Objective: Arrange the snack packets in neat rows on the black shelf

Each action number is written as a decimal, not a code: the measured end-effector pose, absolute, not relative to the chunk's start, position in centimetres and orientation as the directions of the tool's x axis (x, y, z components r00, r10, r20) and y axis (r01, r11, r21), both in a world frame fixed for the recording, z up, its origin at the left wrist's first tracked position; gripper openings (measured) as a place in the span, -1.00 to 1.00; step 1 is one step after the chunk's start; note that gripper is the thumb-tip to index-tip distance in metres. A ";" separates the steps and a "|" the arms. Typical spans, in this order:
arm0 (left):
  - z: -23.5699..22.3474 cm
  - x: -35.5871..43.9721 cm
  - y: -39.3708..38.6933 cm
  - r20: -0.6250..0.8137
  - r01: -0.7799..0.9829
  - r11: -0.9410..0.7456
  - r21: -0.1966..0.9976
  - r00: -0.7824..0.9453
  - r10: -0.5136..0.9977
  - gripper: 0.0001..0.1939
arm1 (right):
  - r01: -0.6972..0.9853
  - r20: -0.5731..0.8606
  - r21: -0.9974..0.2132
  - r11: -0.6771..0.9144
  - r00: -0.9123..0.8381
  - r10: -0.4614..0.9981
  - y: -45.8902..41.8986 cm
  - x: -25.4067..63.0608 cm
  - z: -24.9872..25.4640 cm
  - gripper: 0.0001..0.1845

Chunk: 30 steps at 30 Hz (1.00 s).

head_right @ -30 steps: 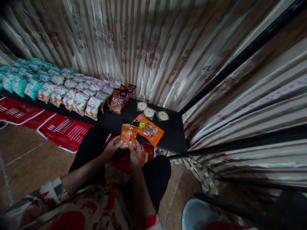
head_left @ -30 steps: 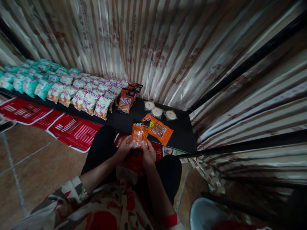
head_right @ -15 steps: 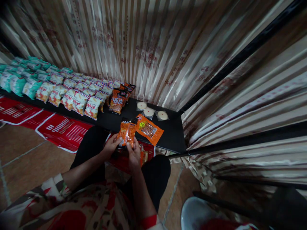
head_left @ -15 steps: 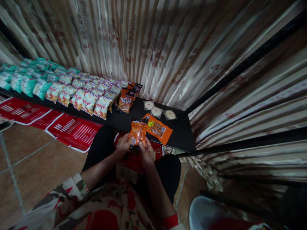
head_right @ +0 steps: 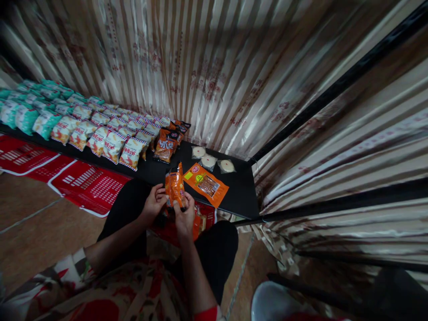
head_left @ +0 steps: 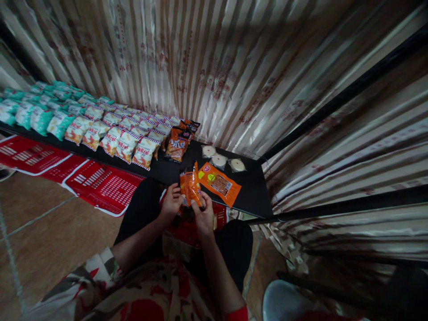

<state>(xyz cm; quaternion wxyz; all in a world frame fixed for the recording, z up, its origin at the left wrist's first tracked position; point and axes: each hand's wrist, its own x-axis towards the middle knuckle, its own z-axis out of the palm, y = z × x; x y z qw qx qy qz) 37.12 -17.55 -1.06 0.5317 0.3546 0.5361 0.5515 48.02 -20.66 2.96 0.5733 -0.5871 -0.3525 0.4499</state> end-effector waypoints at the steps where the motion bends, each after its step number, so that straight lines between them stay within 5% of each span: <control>1: -0.9 37.0 -17.6 -0.167 -0.201 0.129 0.971 -0.186 0.968 -0.46 | -0.087 -0.113 -0.992 -0.089 0.340 0.934 -20.7 47.8 3.3 -0.47; 20: 0.6 33.6 -17.5 -0.227 -0.308 0.174 0.935 -0.147 0.963 -0.69 | 0.312 0.075 -0.950 -0.018 0.284 0.956 -21.2 44.1 3.4 -0.58; 30: 2.3 32.7 -17.9 -0.321 -0.482 0.258 0.837 -0.052 0.946 -0.59 | 0.733 0.372 -0.652 0.194 0.085 0.924 -21.5 42.9 3.0 -0.62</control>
